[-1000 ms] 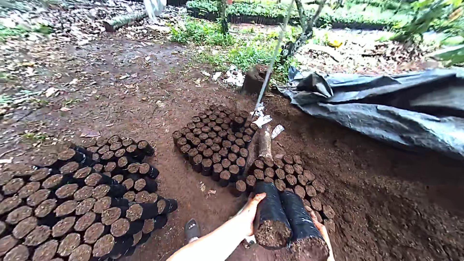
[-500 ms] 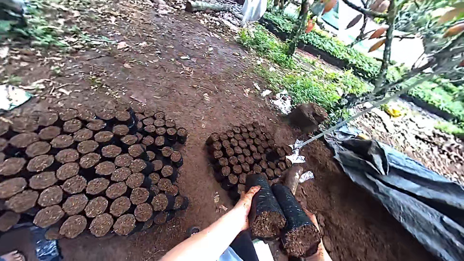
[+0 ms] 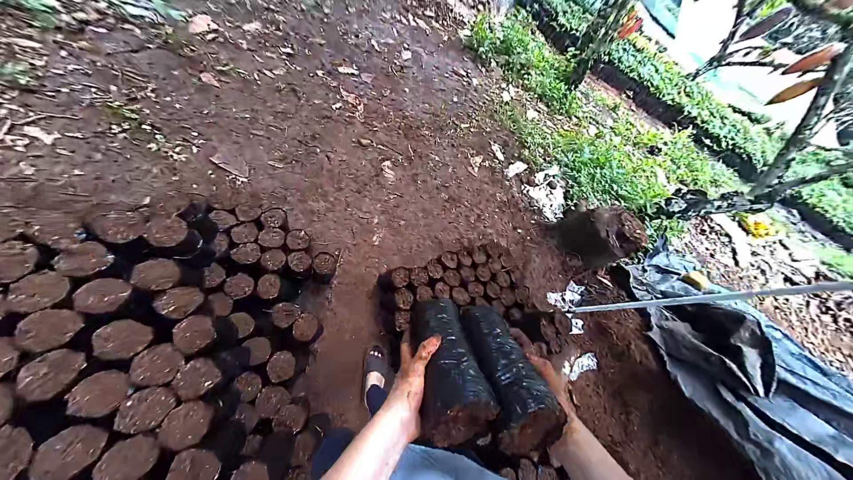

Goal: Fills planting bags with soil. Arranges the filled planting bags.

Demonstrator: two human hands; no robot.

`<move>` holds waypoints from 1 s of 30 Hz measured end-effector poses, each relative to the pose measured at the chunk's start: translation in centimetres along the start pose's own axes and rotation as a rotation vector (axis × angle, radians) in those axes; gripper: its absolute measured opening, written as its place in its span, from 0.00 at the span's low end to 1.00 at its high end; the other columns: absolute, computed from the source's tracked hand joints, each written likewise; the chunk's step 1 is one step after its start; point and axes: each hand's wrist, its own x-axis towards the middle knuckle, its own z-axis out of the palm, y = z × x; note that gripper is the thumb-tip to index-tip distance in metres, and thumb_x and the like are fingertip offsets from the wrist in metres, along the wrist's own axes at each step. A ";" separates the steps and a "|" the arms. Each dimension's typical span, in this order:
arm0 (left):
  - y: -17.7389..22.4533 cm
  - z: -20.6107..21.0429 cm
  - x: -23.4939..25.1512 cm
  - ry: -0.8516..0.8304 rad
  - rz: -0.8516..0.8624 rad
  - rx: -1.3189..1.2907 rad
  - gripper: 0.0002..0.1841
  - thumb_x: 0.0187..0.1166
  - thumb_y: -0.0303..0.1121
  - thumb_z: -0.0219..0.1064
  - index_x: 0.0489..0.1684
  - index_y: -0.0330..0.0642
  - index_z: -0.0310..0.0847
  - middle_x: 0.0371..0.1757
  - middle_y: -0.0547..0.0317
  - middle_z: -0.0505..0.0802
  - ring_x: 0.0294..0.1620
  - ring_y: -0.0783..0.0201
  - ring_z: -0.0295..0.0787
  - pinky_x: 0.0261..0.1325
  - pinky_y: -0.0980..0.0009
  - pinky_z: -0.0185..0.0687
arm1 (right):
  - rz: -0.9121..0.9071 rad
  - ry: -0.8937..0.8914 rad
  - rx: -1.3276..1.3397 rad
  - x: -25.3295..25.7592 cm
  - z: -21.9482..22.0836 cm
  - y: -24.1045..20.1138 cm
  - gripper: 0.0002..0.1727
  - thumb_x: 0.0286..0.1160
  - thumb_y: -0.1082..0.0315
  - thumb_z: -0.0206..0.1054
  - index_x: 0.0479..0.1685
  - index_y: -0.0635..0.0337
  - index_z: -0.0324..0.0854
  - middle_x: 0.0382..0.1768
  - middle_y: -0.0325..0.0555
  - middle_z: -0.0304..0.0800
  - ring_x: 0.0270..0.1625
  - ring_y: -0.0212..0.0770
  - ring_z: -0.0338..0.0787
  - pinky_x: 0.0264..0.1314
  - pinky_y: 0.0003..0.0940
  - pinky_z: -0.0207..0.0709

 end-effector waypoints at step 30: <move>34.6 23.7 40.2 -0.030 -0.135 0.715 0.19 0.94 0.49 0.39 0.65 0.55 0.73 0.42 0.71 0.95 0.42 0.75 0.94 0.42 0.71 0.94 | -0.116 0.473 0.659 45.0 -5.8 1.5 0.36 0.79 0.50 0.58 0.78 0.68 0.64 0.82 0.47 0.66 0.80 0.29 0.70 0.81 0.29 0.67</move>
